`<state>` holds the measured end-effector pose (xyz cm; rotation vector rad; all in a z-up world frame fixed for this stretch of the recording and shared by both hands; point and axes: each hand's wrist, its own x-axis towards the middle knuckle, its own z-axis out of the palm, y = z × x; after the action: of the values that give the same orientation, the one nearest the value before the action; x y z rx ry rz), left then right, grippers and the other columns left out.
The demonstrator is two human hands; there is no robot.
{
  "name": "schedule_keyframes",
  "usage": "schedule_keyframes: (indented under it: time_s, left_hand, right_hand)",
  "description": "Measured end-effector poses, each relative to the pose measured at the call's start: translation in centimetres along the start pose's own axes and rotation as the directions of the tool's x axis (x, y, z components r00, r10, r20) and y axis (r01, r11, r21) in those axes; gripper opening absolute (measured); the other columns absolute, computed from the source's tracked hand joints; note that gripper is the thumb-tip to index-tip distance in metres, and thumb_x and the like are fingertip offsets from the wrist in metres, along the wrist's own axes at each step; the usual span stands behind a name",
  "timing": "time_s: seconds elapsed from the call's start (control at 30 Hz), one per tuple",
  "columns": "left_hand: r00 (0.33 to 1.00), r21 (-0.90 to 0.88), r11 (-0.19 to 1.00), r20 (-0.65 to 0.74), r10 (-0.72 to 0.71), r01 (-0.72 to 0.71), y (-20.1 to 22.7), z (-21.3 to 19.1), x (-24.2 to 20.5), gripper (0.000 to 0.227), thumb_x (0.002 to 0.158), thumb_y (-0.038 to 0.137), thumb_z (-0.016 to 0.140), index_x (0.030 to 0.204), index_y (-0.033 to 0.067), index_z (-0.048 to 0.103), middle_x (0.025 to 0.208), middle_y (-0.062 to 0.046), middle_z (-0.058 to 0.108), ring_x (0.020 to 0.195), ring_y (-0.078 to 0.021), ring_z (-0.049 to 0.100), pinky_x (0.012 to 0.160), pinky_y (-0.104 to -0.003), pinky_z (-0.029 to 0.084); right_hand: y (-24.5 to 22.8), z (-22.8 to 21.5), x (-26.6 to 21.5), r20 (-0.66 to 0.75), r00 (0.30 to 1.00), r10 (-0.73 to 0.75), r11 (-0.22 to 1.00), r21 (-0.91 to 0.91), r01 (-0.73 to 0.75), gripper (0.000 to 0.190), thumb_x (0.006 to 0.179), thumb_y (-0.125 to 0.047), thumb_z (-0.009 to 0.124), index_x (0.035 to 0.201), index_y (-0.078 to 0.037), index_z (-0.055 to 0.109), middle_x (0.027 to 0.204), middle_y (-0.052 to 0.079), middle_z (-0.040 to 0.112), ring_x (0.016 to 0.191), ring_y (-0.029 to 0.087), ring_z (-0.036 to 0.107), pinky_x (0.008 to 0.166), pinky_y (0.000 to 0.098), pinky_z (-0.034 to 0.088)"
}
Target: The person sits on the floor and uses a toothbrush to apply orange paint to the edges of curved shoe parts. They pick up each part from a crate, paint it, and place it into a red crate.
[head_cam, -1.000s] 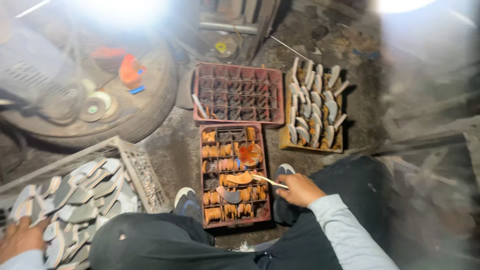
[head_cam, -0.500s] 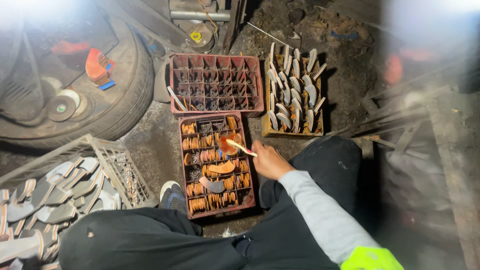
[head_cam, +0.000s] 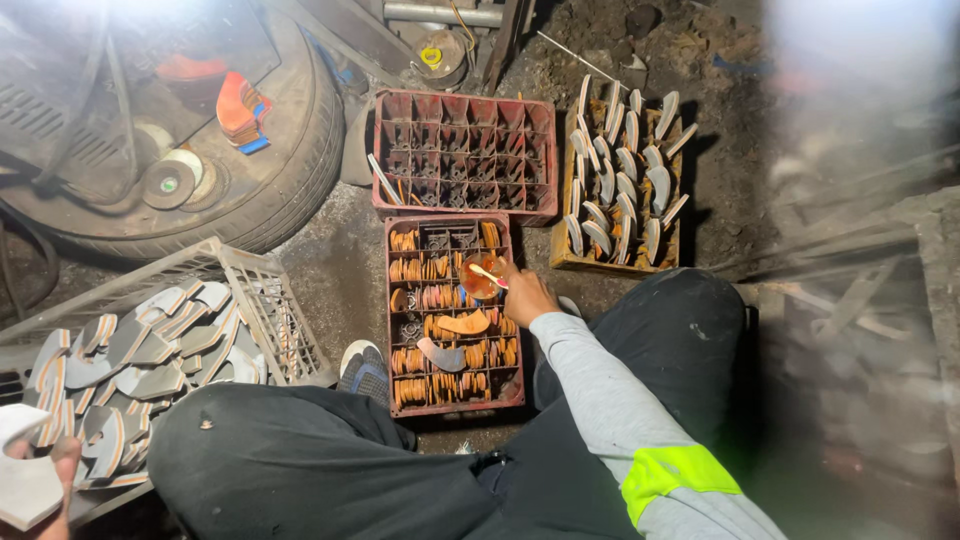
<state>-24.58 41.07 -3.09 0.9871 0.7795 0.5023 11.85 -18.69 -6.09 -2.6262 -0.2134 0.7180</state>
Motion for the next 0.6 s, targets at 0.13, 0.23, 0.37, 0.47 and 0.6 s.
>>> schedule_keyframes:
  time_s: [0.13,0.23,0.37,0.47,0.6]
  left_hand:
    - [0.991,-0.143,0.989,0.135,-0.007,0.027,0.3,0.5,-2.9,0.049,0.117,0.033,0.051,0.159,0.0122,0.037,0.141,-0.024,0.05,0.132,-0.036,0.055,0.103,-0.057,0.048]
    - [0.985,0.084,0.995,0.169,0.034,-0.049,1.8,2.8,-4.1,0.046,0.121,0.03,0.048,0.159,0.0076,0.034,0.141,-0.026,0.048,0.133,-0.039,0.054,0.105,-0.059,0.046]
    - [0.974,0.29,0.941,0.195,0.118,-0.172,3.9,10.2,-6.2,0.043,0.119,0.017,0.049,0.156,0.0014,0.033,0.144,-0.027,0.047,0.133,-0.0438,0.055,0.105,-0.063,0.048]
    - [0.959,0.368,0.904,0.251,0.132,-0.22,6.0,17.5,-8.8,0.051,0.112,0.01,0.051,0.158,-0.0022,0.034,0.148,-0.027,0.05,0.13,-0.0413,0.058,0.104,-0.06,0.051]
    - [0.918,0.358,0.907,0.389,0.072,-0.223,7.4,27.0,-12.2,0.052,0.102,0.006,0.054,0.15,-0.0099,0.042,0.135,-0.028,0.057,0.117,-0.0377,0.064,0.1,-0.055,0.055]
  right_hand:
    - [-0.4,0.6,0.2,0.006,1.0,0.0,1.0,-0.005,0.0,0.076,0.084,0.007,0.059,0.155,-0.013,0.041,0.116,0.028,0.067,0.11,0.044,0.068,0.096,0.0513,0.054]
    - [-0.7,0.7,0.2,0.035,0.999,0.023,0.999,-0.032,-0.022,0.074,0.085,0.005,0.06,0.155,-0.013,0.041,0.118,0.029,0.066,0.113,0.043,0.066,0.097,0.0512,0.053]
    - [-0.7,0.1,0.8,0.044,0.998,0.037,0.999,0.018,-0.038,0.059,0.084,0.001,0.064,0.142,-0.009,0.054,0.113,0.03,0.068,0.109,0.044,0.068,0.099,0.0495,0.052]
    - [0.0,0.0,1.1,0.036,0.997,0.07,0.994,0.076,-0.073,0.036,0.09,-0.008,0.064,0.125,-0.004,0.065,0.11,0.028,0.071,0.104,0.042,0.072,0.097,0.0478,0.054]
    - [1.4,-1.0,1.4,-0.123,0.992,-0.023,0.996,0.08,0.033,0.021,0.095,-0.012,0.059,0.105,-0.001,0.074,0.102,0.027,0.074,0.096,0.039,0.072,0.094,0.0441,0.055]
